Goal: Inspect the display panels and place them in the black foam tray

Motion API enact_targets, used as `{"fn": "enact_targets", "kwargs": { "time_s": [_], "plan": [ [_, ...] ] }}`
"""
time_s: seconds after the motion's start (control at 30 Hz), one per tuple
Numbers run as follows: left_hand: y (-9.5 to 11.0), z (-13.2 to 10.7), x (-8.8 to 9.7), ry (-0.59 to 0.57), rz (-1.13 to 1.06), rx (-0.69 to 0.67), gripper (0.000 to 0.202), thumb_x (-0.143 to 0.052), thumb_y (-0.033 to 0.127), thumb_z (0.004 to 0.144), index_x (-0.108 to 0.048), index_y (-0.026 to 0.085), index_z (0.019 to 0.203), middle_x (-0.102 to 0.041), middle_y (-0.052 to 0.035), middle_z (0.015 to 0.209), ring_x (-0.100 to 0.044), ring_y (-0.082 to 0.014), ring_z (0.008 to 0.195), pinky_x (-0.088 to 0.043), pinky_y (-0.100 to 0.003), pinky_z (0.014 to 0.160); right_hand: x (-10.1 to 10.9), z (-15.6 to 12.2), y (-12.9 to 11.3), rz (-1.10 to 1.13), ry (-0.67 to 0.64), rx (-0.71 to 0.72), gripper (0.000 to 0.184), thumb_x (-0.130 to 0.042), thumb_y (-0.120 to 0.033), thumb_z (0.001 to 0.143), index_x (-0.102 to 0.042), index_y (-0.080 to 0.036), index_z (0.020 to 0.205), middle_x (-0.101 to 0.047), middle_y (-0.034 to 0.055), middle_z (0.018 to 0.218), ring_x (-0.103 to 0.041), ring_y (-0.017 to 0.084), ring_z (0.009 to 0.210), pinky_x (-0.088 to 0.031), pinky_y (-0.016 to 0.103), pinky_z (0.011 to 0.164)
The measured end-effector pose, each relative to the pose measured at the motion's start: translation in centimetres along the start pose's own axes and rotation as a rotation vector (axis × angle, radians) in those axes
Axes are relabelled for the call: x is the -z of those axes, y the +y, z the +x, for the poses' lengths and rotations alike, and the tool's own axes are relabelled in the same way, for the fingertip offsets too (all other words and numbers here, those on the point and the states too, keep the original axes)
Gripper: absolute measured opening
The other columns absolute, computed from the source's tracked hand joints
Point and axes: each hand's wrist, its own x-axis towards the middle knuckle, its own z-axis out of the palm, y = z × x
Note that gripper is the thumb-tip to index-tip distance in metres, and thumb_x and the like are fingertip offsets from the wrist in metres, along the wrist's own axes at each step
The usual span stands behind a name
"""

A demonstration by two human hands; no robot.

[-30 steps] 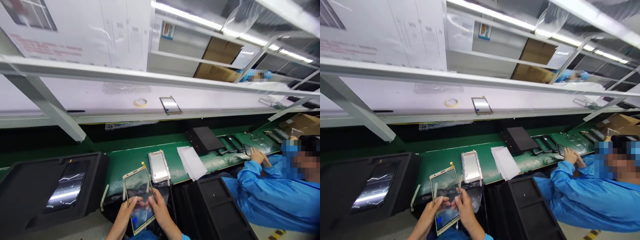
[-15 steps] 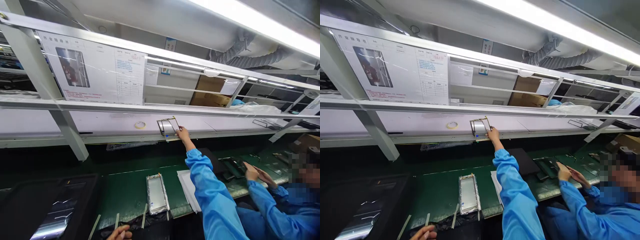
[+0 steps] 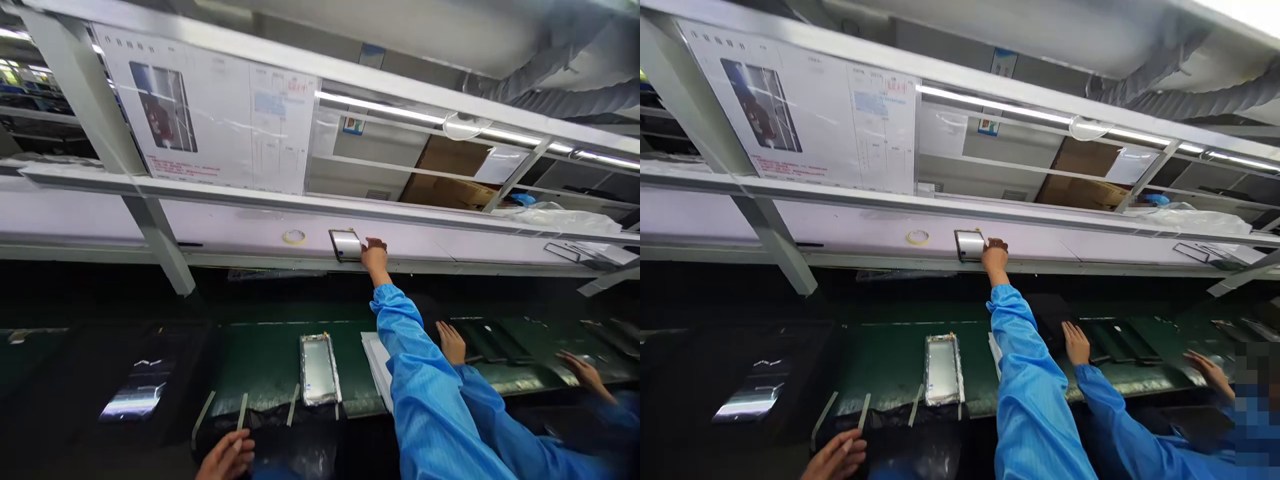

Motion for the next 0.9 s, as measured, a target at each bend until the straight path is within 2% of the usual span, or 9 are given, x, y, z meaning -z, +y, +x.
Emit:
{"fn": "enact_targets", "kwargs": {
  "time_s": [0.1, 0.13, 0.2, 0.3, 0.4, 0.47, 0.57, 0.67, 0.9],
  "plan": [
    [0.9, -0.8, 0.2, -0.040, 0.006, -0.014, 0.065, -0.080, 0.079, 0.043, -0.078, 0.030, 0.086, -0.081, -0.0068, 0.088, -0.073, -0.0360, 0.095, -0.057, -0.042, 0.087, -3.3, -8.9, 0.3, 0.213, -0.015, 0.180, 0.038, -0.040, -0.023, 0.100, -0.058, -0.014, 0.133, -0.061, 0.0164, 0.130, -0.055, 0.026, 0.122, -0.043, 0.042, 0.106],
    [1.1, -1.1, 0.3, -0.054, 0.008, -0.022, 0.063, -0.080, 0.076, 0.050, -0.078, 0.028, 0.090, -0.081, -0.0069, 0.090, -0.073, -0.0344, 0.096, -0.056, -0.040, 0.086, -4.9, -12.9, 0.4, 0.307, -0.087, 0.254, 0.037, -0.040, -0.023, 0.100, -0.059, -0.017, 0.132, -0.063, 0.0136, 0.126, -0.058, 0.023, 0.118, -0.045, 0.039, 0.105],
    [1.5, -1.4, 0.3, -0.081, 0.017, -0.025, 0.060, -0.080, 0.070, 0.059, -0.077, 0.023, 0.098, -0.081, -0.0087, 0.095, -0.073, -0.0318, 0.096, -0.056, -0.038, 0.085, -8.6, -21.3, 0.7, 0.358, -0.361, 0.308, 0.038, -0.043, -0.020, 0.098, -0.060, -0.019, 0.132, -0.065, 0.0116, 0.125, -0.060, 0.022, 0.117, -0.046, 0.037, 0.104],
    [1.7, -2.0, 0.4, -0.120, 0.037, -0.016, 0.063, -0.079, 0.067, 0.062, -0.075, 0.018, 0.100, -0.079, -0.0127, 0.097, -0.073, -0.0300, 0.093, -0.056, -0.037, 0.083, -13.9, -32.6, 1.3, 0.095, -0.781, 0.236, 0.056, -0.058, -0.012, 0.086, -0.052, -0.014, 0.142, -0.050, 0.0189, 0.147, -0.045, 0.029, 0.138, -0.036, 0.042, 0.115],
    [1.4, -2.3, 0.7, -0.165, 0.050, -0.015, 0.060, -0.078, 0.065, 0.065, -0.074, 0.017, 0.100, -0.078, -0.0136, 0.098, -0.073, -0.0282, 0.091, -0.055, -0.037, 0.082, -17.4, -39.2, 1.5, -0.168, -0.986, 0.167, 0.072, -0.067, -0.016, 0.084, -0.040, -0.014, 0.151, -0.031, 0.0237, 0.159, -0.028, 0.036, 0.148, -0.031, 0.046, 0.118],
    [0.9, -2.4, 1.2, -0.162, 0.041, -0.020, 0.057, -0.078, 0.062, 0.067, -0.073, 0.017, 0.100, -0.078, -0.0129, 0.096, -0.073, -0.0267, 0.088, -0.055, -0.036, 0.081, -18.5, -41.0, 1.2, -0.247, -1.013, 0.153, 0.074, -0.067, -0.017, 0.085, -0.037, -0.013, 0.153, -0.026, 0.0262, 0.160, -0.025, 0.039, 0.149, -0.032, 0.048, 0.116],
    [0.2, -2.8, 2.5, -0.162, 0.041, -0.020, 0.056, -0.078, 0.061, 0.068, -0.073, 0.016, 0.101, -0.078, -0.0126, 0.096, -0.073, -0.0259, 0.087, -0.054, -0.035, 0.079, -19.2, -41.3, 0.6, -0.305, -0.994, 0.173, 0.062, -0.053, -0.006, 0.089, -0.039, -0.007, 0.150, -0.027, 0.0313, 0.157, -0.026, 0.040, 0.148, -0.035, 0.051, 0.113],
    [-0.3, -3.2, 4.1, -0.185, 0.057, -0.012, 0.058, -0.077, 0.063, 0.068, -0.072, 0.017, 0.103, -0.078, -0.0124, 0.099, -0.073, -0.0269, 0.092, -0.054, -0.036, 0.082, -19.7, -40.8, 0.2, -0.361, -0.986, 0.232, 0.055, -0.042, 0.000, 0.089, -0.045, -0.003, 0.143, -0.036, 0.0341, 0.151, -0.034, 0.039, 0.144, -0.041, 0.051, 0.108],
    [-1.1, -4.5, 6.9, -0.161, 0.047, -0.020, 0.061, -0.078, 0.066, 0.065, -0.072, 0.017, 0.101, -0.079, -0.0122, 0.097, -0.073, -0.0282, 0.091, -0.055, -0.038, 0.082, -20.9, -40.8, 0.1, -0.447, -0.937, 0.406, 0.048, -0.037, -0.001, 0.091, -0.052, 0.000, 0.136, -0.051, 0.0387, 0.135, -0.055, 0.039, 0.128, -0.049, 0.051, 0.097]
  ]
}}
